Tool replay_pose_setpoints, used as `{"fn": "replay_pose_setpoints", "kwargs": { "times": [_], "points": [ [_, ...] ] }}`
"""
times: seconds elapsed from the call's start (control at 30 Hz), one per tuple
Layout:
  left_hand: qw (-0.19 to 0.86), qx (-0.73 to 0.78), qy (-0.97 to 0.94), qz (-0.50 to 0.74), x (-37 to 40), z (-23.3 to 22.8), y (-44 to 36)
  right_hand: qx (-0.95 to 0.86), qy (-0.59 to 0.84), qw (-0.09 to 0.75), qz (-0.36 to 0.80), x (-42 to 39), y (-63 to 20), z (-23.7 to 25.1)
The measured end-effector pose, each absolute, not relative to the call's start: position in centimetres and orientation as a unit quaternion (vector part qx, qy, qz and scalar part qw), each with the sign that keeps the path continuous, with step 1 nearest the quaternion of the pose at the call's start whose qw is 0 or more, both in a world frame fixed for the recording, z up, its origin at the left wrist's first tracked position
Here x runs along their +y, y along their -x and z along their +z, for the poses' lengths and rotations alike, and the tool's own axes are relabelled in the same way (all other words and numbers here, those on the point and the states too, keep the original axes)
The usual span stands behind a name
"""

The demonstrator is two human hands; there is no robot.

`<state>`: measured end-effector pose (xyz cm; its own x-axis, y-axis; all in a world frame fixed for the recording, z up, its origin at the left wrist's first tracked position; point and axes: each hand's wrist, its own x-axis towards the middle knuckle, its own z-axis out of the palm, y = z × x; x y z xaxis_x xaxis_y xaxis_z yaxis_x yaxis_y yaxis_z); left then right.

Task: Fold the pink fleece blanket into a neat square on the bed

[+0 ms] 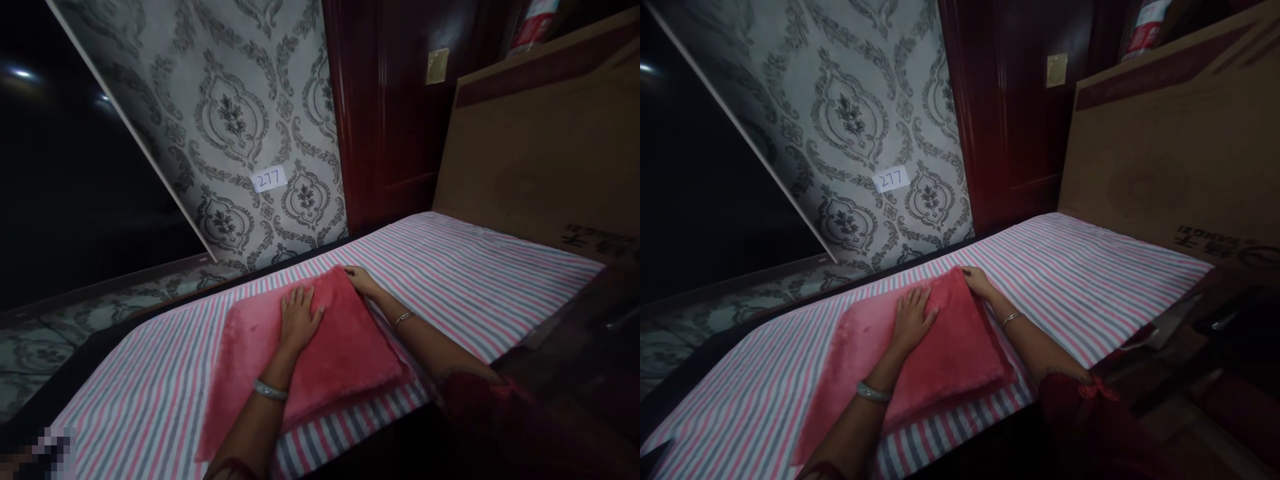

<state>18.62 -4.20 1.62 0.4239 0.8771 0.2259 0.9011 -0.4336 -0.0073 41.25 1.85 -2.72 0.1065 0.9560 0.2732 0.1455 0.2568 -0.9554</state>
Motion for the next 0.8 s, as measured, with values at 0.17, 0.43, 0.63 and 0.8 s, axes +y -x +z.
{"fn": "replay_pose_setpoints", "kwargs": {
  "times": [0.17, 0.43, 0.63, 0.8],
  "points": [
    [0.06, -0.528, 0.841, -0.098, -4.2, 1.5, -18.6, -0.559, 0.506, 0.567, 0.332, 3.4, -41.2, -2.8],
    [0.061, -0.528, 0.841, -0.097, -4.0, 1.4, -18.5, -0.543, 0.517, 0.596, 0.288, 4.4, -40.6, -3.1],
    [0.057, -0.527, 0.842, -0.104, -3.8, 1.1, -18.4, -0.536, 0.523, 0.603, 0.275, 4.5, -40.3, -3.2],
    [0.047, -0.527, 0.842, -0.107, -3.8, 1.1, -18.3, -0.518, 0.534, 0.612, 0.268, 5.0, -40.1, -3.4]
  ]
}}
